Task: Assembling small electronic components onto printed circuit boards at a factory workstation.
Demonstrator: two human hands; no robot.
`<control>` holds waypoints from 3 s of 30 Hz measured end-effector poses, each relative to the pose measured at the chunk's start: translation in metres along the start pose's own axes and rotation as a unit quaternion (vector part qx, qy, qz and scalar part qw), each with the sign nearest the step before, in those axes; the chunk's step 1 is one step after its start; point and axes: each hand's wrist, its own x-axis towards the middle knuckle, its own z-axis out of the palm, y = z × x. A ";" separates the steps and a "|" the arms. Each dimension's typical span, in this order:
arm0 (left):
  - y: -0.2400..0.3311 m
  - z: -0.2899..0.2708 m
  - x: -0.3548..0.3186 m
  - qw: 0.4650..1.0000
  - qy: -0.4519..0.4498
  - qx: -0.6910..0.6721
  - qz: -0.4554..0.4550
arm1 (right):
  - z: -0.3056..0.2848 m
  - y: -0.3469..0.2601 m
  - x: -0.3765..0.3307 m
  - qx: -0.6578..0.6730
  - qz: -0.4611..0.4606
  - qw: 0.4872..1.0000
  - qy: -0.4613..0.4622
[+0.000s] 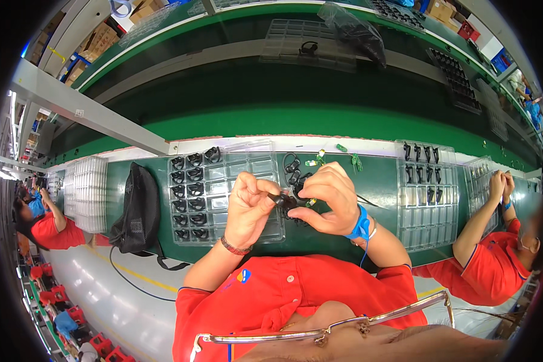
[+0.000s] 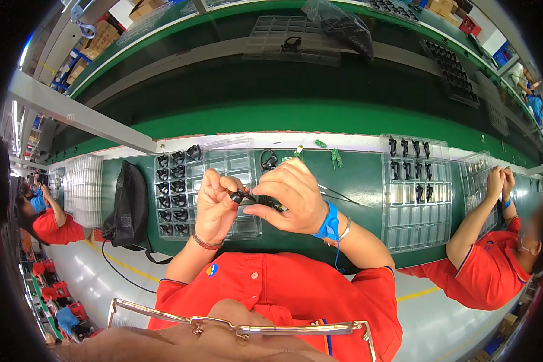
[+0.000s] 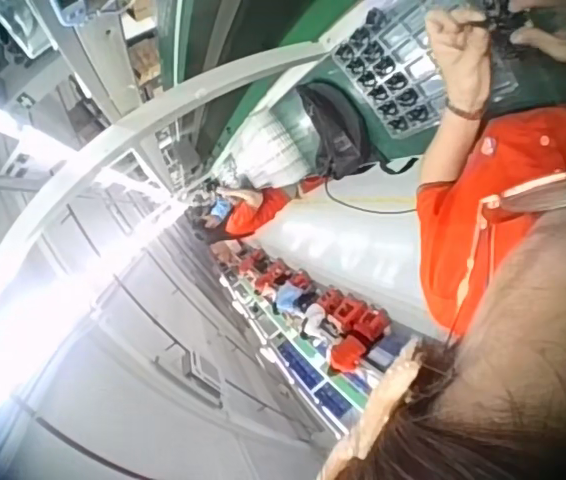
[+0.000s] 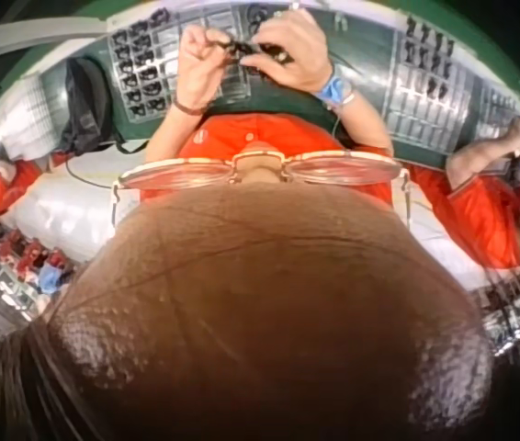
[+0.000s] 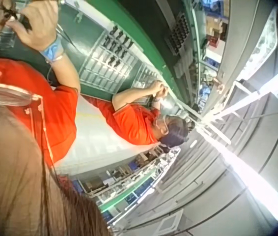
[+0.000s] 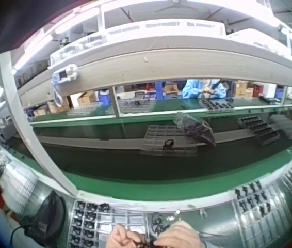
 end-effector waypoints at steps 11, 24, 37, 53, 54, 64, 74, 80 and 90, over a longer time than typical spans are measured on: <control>0.008 0.009 -0.006 0.984 -0.004 0.168 0.061 | 0.004 0.004 0.000 0.060 0.035 0.998 -0.005; 0.021 0.021 -0.001 0.991 0.051 0.032 -0.116 | 0.006 0.001 0.004 0.106 0.171 0.979 -0.042; 0.014 0.010 -0.013 0.993 0.026 0.016 -0.114 | -0.024 0.001 -0.014 -0.208 0.217 0.951 -0.076; 0.002 0.012 -0.007 0.967 0.027 0.254 -0.009 | -0.061 0.024 -0.096 -0.254 0.346 0.869 -0.248; 0.002 0.014 -0.008 0.968 0.041 0.248 -0.003 | -0.060 0.021 -0.093 -0.252 0.345 0.869 -0.249; 0.009 0.023 -0.014 0.732 -0.016 0.618 0.286 | -0.028 -0.051 -0.017 -0.194 0.144 0.963 -0.119; 0.011 0.029 -0.018 0.700 -0.004 0.630 0.336 | -0.018 -0.048 -0.026 -0.213 0.117 0.965 -0.102; 0.010 0.027 -0.016 0.711 -0.006 0.621 0.330 | -0.013 -0.050 -0.027 -0.181 0.157 0.967 -0.088; -0.001 0.016 -0.019 0.801 0.020 0.543 0.250 | -0.007 -0.056 -0.023 -0.153 0.209 0.963 -0.075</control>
